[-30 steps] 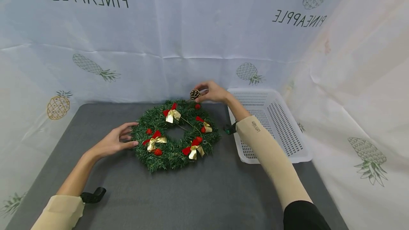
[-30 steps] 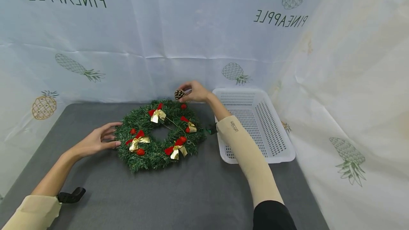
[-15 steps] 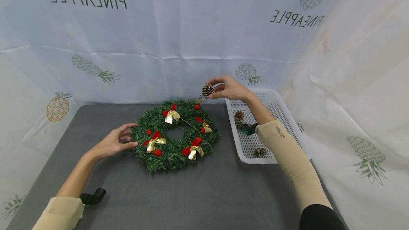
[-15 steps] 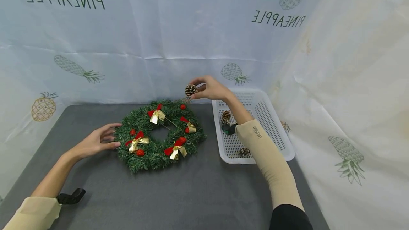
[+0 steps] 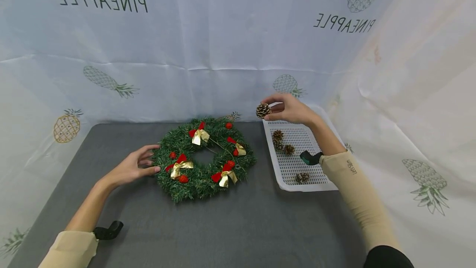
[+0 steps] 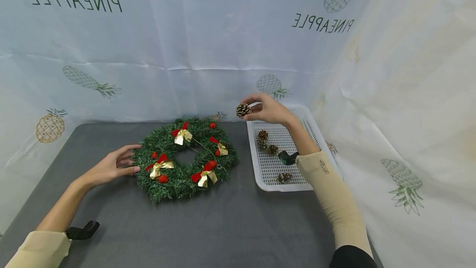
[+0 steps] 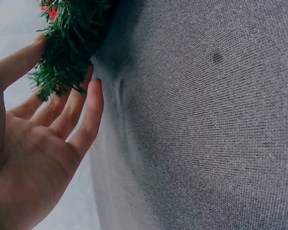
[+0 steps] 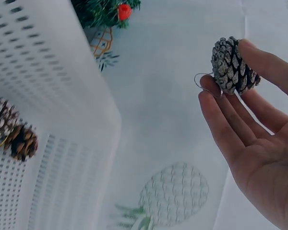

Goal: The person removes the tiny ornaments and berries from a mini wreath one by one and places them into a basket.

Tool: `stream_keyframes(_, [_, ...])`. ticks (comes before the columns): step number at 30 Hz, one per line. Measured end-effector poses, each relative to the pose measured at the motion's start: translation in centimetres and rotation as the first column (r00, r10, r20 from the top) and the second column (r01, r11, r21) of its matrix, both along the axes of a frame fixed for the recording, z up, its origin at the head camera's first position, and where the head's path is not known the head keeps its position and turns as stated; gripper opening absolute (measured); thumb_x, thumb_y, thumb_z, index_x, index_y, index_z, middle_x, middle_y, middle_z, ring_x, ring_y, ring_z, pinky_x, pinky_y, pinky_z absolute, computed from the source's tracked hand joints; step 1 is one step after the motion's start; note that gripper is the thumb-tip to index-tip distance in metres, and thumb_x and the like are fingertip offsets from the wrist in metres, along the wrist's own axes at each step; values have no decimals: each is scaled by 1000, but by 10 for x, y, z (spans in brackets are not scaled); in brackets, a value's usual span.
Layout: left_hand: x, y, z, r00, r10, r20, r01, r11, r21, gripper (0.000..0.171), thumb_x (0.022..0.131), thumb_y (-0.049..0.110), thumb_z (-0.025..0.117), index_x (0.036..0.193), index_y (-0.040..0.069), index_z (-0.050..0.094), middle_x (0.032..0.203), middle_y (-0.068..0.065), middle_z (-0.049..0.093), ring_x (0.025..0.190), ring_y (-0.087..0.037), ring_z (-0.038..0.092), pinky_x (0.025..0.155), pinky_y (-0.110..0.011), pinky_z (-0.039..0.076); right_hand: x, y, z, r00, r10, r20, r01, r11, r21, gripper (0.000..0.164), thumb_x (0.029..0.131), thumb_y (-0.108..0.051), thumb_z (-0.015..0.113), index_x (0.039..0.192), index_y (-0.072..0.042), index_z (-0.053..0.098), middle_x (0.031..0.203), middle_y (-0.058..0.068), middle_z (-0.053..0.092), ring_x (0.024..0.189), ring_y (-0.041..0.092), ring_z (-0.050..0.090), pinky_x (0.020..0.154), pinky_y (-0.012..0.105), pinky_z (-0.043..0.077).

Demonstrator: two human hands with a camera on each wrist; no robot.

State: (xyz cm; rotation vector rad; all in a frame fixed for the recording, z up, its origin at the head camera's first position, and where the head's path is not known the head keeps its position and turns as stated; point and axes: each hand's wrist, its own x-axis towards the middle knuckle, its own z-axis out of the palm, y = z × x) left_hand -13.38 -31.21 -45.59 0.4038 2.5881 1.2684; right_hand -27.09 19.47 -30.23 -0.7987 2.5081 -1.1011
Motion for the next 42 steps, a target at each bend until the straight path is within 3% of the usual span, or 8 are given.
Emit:
stream_keyframes(17, [-1, 2, 0, 1000, -1, -3, 1, 1000, -11, 72, 92, 29, 67, 152, 15, 28, 153, -28, 32, 123, -49, 53, 88, -56, 54, 18, 63, -20, 990, -116, 77, 117, 993, -11, 51, 82, -23, 79, 130, -20, 59, 138, 4, 56, 132, 34, 53, 103, 49, 51])
stream_keyframes(28, [-1, 2, 0, 1000, -16, -19, 16, 1000, -7, 72, 92, 31, 67, 151, 15, 29, 152, -28, 33, 122, -48, 53, 93, -57, 51, 24, 83, -39, 987, -99, 123, 104, 994, -33, 48, 83, -17, 78, 128, -12, 60, 134, 11, 59, 123, 34, 59, 95, 37, 57])
stream_keyframes(35, [0, 1, 1, 1000, -14, -13, 14, 1000, -4, 72, 92, 30, 67, 151, 15, 29, 152, -28, 33, 122, -49, 53, 91, -57, 53, 27, 89, -55, 991, -79, 111, 78, 997, 17, 52, 82, -23, 79, 130, -15, 60, 137, 10, 57, 121, 32, 61, 92, 32, 57])
stream_keyframes(42, [1, 2, 1, 1000, -8, -16, 8, 1000, -18, 72, 93, 31, 66, 152, 15, 28, 152, -28, 32, 123, -49, 52, 94, -59, 50, 31, 91, -65, 987, -70, 145, 64, 997, 48, 56, 82, -27, 79, 132, -13, 58, 139, 10, 56, 124, 38, 58, 97, 41, 55])
